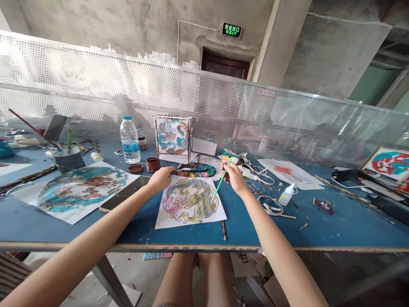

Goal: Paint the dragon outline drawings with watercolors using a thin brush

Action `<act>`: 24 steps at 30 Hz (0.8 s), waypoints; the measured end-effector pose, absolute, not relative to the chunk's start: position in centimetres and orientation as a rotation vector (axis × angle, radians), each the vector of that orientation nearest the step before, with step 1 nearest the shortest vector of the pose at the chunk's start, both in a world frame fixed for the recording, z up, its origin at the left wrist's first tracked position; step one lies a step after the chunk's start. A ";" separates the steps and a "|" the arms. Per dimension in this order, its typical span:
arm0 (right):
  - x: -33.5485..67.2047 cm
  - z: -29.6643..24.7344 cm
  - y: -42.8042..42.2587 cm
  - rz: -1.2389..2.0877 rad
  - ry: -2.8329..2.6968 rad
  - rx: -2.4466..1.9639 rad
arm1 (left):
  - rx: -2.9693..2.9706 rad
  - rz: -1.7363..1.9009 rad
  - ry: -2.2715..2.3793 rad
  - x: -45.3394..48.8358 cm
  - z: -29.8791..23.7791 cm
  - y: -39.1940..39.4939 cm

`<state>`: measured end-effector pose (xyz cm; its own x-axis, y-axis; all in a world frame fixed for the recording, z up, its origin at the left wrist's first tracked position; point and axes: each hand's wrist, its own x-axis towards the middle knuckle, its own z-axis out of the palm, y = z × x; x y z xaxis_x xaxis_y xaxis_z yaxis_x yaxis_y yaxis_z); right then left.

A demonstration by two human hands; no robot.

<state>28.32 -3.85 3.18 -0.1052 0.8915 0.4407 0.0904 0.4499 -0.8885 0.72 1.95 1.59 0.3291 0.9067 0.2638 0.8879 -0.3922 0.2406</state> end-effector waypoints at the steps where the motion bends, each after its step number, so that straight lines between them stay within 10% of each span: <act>1: 28.3 3.1 -3.8 0.874 -1.543 -0.898 | 2.519 0.553 1.702 0.7 1.6 2.0; 24: 28.0 2.8 -4.3 0.697 -1.736 -0.872 | 2.534 0.539 1.700 0.8 1.7 1.9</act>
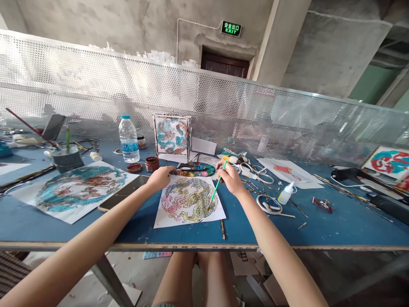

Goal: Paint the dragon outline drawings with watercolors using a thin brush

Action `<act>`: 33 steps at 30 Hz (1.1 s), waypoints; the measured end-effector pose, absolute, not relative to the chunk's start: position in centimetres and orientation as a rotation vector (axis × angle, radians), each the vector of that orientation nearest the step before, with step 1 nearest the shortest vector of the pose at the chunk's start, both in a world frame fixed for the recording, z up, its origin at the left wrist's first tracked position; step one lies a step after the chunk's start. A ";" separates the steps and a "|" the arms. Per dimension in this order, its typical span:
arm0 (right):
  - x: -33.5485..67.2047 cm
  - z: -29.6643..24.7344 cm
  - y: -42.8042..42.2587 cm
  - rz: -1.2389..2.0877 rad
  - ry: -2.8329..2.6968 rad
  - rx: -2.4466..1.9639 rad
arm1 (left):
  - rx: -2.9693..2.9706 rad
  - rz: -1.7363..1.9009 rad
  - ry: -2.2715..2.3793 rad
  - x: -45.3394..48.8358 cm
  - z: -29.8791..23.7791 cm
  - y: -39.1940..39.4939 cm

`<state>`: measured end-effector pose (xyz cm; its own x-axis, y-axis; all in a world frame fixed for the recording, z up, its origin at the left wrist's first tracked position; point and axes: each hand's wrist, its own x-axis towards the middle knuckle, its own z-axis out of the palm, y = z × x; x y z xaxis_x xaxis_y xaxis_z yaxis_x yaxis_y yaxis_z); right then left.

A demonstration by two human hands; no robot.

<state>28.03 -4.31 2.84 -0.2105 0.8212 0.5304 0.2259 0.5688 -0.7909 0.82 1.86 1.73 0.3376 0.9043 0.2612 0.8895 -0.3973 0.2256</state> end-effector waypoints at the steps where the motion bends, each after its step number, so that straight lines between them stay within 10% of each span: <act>1: 28.1 2.9 -4.3 0.655 -1.754 -0.881 | 2.534 0.542 1.699 0.8 1.7 1.9; 33: 28.3 4.1 -5.0 1.171 -1.686 -0.962 | 2.512 0.570 1.695 0.8 1.8 1.7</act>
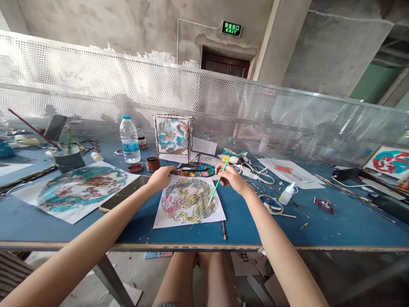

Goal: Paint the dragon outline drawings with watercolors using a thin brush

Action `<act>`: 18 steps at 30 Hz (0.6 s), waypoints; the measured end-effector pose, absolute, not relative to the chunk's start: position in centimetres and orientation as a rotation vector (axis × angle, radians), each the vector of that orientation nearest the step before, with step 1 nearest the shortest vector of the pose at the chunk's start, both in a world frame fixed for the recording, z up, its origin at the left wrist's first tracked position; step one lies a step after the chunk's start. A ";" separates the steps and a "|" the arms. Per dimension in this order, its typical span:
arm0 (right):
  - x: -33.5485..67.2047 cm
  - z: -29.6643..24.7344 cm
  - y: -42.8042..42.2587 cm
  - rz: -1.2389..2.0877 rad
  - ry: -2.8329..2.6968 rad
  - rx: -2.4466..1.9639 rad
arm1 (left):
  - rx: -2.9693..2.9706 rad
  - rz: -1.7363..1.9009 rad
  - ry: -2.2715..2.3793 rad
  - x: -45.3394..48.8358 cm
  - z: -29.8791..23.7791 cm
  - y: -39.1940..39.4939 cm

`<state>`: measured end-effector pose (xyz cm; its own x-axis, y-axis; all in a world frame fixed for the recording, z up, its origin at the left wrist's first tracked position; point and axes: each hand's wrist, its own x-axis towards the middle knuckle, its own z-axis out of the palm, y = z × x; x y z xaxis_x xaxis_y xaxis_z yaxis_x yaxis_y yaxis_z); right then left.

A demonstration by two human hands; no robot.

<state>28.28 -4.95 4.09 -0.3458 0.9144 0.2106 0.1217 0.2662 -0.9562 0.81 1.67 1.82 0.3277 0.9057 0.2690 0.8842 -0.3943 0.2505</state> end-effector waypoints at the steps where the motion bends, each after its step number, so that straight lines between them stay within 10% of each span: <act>1: 28.2 4.1 -5.0 1.177 -1.695 -0.957 | 2.512 0.569 1.697 0.8 1.8 1.7; 18: 28.6 4.0 -4.7 1.044 -1.760 -0.892 | 2.522 0.541 1.711 0.8 1.9 1.7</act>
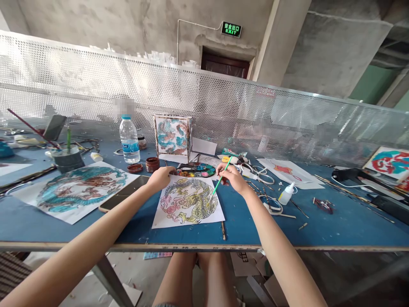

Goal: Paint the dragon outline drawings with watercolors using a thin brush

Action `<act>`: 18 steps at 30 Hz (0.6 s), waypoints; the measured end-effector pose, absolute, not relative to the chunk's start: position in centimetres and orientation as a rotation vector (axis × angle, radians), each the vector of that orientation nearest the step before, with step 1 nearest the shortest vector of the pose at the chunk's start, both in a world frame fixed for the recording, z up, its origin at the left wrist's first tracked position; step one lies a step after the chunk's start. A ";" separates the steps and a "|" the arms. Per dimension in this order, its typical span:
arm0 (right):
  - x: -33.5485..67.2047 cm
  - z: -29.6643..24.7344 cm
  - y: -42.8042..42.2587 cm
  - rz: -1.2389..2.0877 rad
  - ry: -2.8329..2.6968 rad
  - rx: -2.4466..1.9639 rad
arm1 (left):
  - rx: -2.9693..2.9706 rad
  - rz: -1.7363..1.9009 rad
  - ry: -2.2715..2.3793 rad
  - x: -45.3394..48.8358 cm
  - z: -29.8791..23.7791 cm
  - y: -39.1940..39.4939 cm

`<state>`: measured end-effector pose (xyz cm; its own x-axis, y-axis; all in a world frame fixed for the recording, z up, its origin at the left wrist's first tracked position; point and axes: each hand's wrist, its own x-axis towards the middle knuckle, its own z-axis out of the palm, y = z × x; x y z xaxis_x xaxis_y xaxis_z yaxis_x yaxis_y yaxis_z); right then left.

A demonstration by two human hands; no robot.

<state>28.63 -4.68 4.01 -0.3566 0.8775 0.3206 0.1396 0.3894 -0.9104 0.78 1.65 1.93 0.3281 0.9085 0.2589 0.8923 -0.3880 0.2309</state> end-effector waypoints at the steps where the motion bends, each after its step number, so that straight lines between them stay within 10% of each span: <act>1: 28.5 4.0 -4.7 1.087 -1.784 -0.876 | 2.521 0.540 1.711 0.8 1.9 1.6; 18: 28.3 3.3 -4.3 0.989 -1.803 -0.975 | 2.530 0.566 1.679 0.7 1.8 1.8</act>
